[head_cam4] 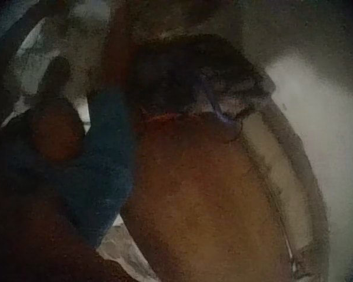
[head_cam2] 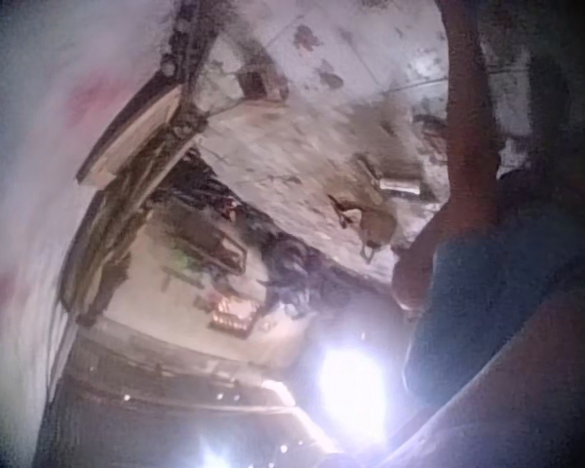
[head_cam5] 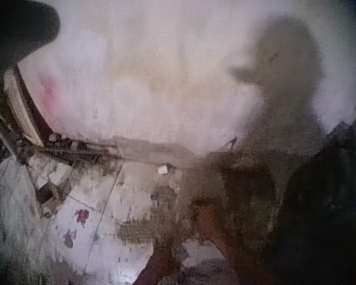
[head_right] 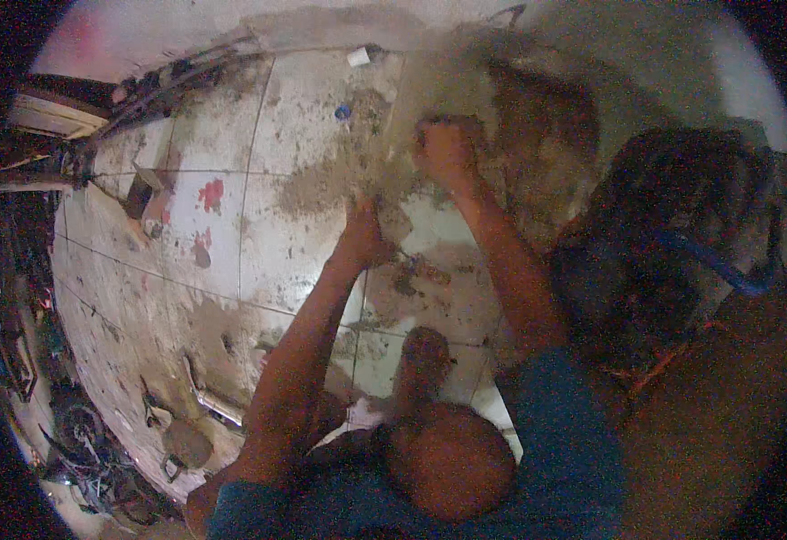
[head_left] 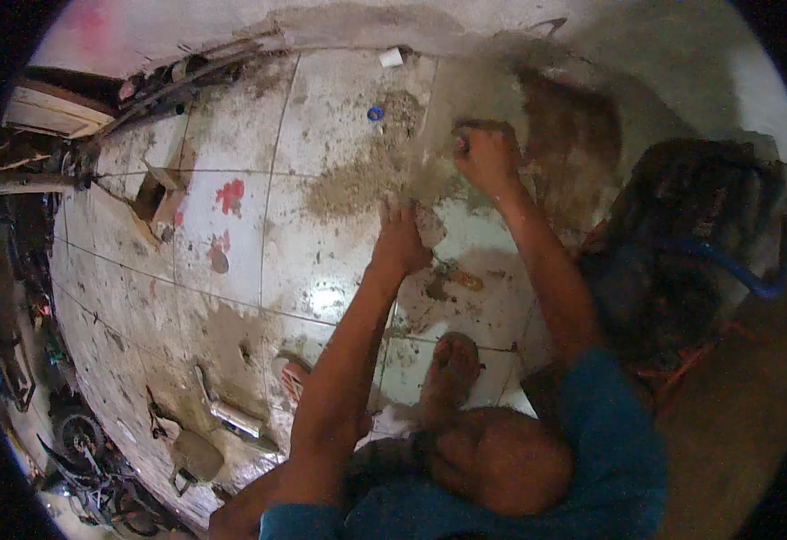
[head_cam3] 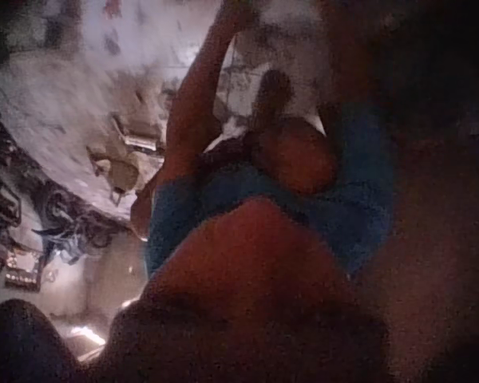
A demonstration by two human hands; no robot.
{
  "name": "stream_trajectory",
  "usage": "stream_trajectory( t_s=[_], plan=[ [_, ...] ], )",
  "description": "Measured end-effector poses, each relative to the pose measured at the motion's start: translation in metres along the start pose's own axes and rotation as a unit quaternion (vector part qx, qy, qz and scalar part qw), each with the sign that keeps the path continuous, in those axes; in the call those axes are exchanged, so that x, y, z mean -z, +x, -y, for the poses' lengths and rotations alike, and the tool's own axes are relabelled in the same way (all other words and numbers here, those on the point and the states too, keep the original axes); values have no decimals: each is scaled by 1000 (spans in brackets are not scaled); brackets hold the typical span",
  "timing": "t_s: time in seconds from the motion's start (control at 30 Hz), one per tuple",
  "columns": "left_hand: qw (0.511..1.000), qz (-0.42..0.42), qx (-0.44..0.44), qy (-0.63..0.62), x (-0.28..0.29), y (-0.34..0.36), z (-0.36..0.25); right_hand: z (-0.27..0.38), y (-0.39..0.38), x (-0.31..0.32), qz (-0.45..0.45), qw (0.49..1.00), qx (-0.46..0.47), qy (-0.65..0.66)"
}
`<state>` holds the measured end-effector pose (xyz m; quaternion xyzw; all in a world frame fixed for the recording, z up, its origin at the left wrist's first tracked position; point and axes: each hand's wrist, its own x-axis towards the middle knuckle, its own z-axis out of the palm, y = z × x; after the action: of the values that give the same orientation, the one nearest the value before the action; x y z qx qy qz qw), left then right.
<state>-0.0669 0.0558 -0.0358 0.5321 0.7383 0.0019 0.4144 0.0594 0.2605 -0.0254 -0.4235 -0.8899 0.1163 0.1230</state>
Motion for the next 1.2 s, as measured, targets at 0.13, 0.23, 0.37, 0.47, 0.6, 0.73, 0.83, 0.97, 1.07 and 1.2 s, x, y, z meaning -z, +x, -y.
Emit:
stream_trajectory(
  t_s=[0.13, 0.23, 0.37, 0.47, 0.6, 0.73, 0.83, 0.97, 1.07, 1.2],
  plan=[
    [997, -17, -54, 58, 1, -4, -2, -15, 35, 16, 11, 989, -81, 124],
    [999, -22, -34, 29, -13, -8, 2, 6, 20, 4, 27, 998, -7, 51],
    [993, -87, -15, -74, -17, -10, 28, 50, 30, 32, 140, 990, 19, 16],
    [998, -40, -52, -6, -18, 5, -4, -40, 56, -9, -22, 990, -79, 119],
    [999, -22, -20, 13, -11, -6, 9, 24, 50, 16, 150, 985, 74, 40],
    [998, -8, -35, 55, -11, 7, 6, 3, 81, 3, 105, 992, -46, 52],
    [1000, -10, -15, 20, -11, 1, 15, 28, 67, 2, 148, 987, 60, 25],
    [1000, -5, -15, -20, -2, -6, -1, 9, 77, -4, 67, 983, -77, 155],
    [998, -38, -35, -24, -32, 14, 15, 6, 82, -19, 103, 990, 65, -71],
    [999, -44, -16, 0, -22, 3, 21, 41, 78, 5, 137, 977, 56, 156]
  ],
)
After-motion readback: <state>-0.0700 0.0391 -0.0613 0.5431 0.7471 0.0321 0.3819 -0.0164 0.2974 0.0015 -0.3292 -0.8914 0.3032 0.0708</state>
